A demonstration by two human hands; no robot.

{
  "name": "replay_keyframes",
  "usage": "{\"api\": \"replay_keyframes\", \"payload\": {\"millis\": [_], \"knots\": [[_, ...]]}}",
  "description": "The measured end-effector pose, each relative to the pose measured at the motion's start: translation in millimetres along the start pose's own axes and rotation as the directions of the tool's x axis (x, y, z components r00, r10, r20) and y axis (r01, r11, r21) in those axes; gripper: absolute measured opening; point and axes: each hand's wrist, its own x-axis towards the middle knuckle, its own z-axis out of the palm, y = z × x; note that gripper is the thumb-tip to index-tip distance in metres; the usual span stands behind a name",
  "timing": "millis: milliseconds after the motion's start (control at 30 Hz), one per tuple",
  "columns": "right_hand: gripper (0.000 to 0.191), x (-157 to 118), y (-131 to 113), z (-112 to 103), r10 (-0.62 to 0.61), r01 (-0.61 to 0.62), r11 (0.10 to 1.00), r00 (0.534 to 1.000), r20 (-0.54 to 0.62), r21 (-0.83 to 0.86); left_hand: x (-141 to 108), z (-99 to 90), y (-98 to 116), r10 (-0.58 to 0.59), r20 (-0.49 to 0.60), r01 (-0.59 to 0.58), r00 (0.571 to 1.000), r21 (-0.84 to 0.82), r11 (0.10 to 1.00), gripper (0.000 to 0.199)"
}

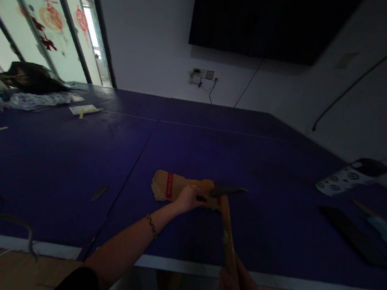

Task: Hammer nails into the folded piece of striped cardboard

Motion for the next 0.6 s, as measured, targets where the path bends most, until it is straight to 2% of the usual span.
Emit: {"api": "replay_keyframes", "payload": {"millis": [100, 267, 367, 433, 500, 600], "knots": [[0.059, 15.6, 8.8, -16.3, 0.052, -0.068, 0.98, 0.995, 0.086, 0.189, -1.1, 0.9, 1.4, -0.004, -0.008, 0.004, 1.0, 0.033, 0.999, 0.025], [0.035, 43.4, 15.7, -32.1, -0.02, -0.034, 0.934, 0.989, 0.146, 0.357, -5.4, -1.6, 7.9, -0.038, -0.027, 0.041, 0.999, 0.115, 0.993, 0.027], [0.019, 55.7, 18.1, -32.4, -0.13, -0.031, 0.875, 0.946, 0.297, 0.482, -7.1, -4.9, 10.0, -0.032, -0.027, 0.037, 0.999, 0.18, 0.983, 0.042], [0.02, 62.6, 20.1, -32.4, -0.189, -0.052, 0.849, 0.899, 0.395, 0.525, -7.9, -6.6, 9.9, -0.007, -0.009, 0.009, 1.0, 0.226, 0.974, 0.056], [0.023, 67.3, 21.8, -33.2, -0.218, -0.068, 0.837, 0.868, 0.446, 0.543, -9.2, -7.3, 9.2, 0.014, 0.014, -0.018, 1.0, 0.258, 0.966, 0.066], [0.012, 68.4, 22.8, -33.8, -0.254, -0.076, 0.815, 0.844, 0.472, 0.575, -11.0, -8.2, 8.0, 0.022, 0.032, -0.03, 0.999, 0.305, 0.952, 0.075]]}}
